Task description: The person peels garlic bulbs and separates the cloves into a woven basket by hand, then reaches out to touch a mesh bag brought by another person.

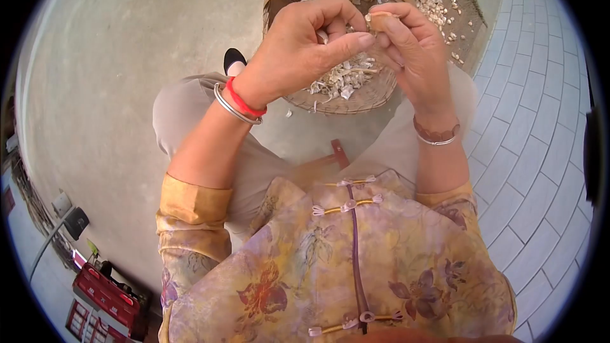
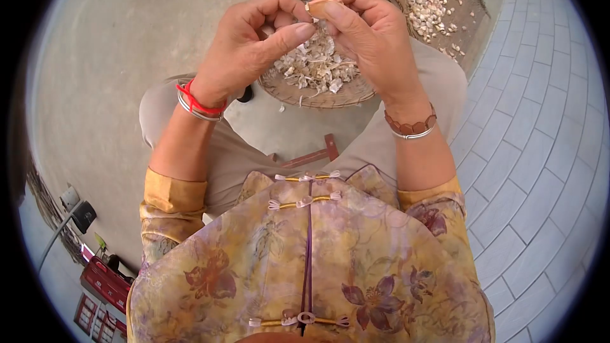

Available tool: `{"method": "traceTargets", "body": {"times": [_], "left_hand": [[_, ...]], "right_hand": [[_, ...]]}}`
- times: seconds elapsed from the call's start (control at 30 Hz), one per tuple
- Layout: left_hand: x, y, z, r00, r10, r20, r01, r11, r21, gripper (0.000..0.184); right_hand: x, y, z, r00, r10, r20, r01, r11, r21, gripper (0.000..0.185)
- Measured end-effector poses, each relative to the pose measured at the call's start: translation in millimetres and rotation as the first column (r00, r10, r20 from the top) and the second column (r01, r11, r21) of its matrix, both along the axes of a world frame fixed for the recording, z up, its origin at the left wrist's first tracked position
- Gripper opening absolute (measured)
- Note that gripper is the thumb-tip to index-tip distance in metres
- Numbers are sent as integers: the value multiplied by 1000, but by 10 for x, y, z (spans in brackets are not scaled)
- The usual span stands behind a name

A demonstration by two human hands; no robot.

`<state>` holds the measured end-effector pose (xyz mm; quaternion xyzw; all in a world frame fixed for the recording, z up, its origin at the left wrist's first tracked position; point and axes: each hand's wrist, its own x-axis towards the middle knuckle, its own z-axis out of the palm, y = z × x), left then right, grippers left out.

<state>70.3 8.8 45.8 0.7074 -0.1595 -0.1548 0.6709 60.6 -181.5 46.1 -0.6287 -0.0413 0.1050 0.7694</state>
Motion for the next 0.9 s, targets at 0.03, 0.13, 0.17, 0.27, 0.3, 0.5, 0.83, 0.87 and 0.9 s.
{"method": "traceTargets", "body": {"times": [0.03, 0.13, 0.17, 0.27, 0.3, 0.5, 0.83, 0.87, 0.9], "left_hand": [[1, -13, 3, 1000, -3, -11, 3, 999, 34, 12], [27, -55, -85, 996, -12, 90, 2, 994, 110, 13], [27, -58, -102, 996, -12, 88, 2, 994, 109, 13], [31, -69, -164, 995, -98, 1, 95, 969, 229, 15], [31, -93, -221, 999, 1, -48, 7, 988, 157, 20], [100, -82, -351, 811, -151, -566, -210, 827, -521, 47], [111, -126, -363, 777, -139, -614, -328, 743, -583, 50], [92, -149, -345, 786, -115, -607, -317, 768, -556, 49], [76, -165, -331, 786, -126, -605, -308, 769, -560, 49]], "right_hand": [[15, -14, -47, 997, 39, -73, -30, 993, 117, 20], [39, -8, -161, 985, 66, -161, -21, 965, 262, 21], [41, 1, -180, 983, 45, -180, 10, 956, 293, 22], [70, 2, -202, 967, 40, -252, 44, 947, 317, 23], [78, 2, -203, 967, 39, -252, 45, 947, 317, 23], [124, -10, -318, 958, 32, -284, 56, 954, 295, 23], [93, 104, -350, 976, 75, 206, 62, 807, -588, 25], [77, 117, -332, 961, 149, 233, 50, 734, -677, 28], [69, 127, -325, 962, 140, 235, 59, 731, -680, 28]]}}
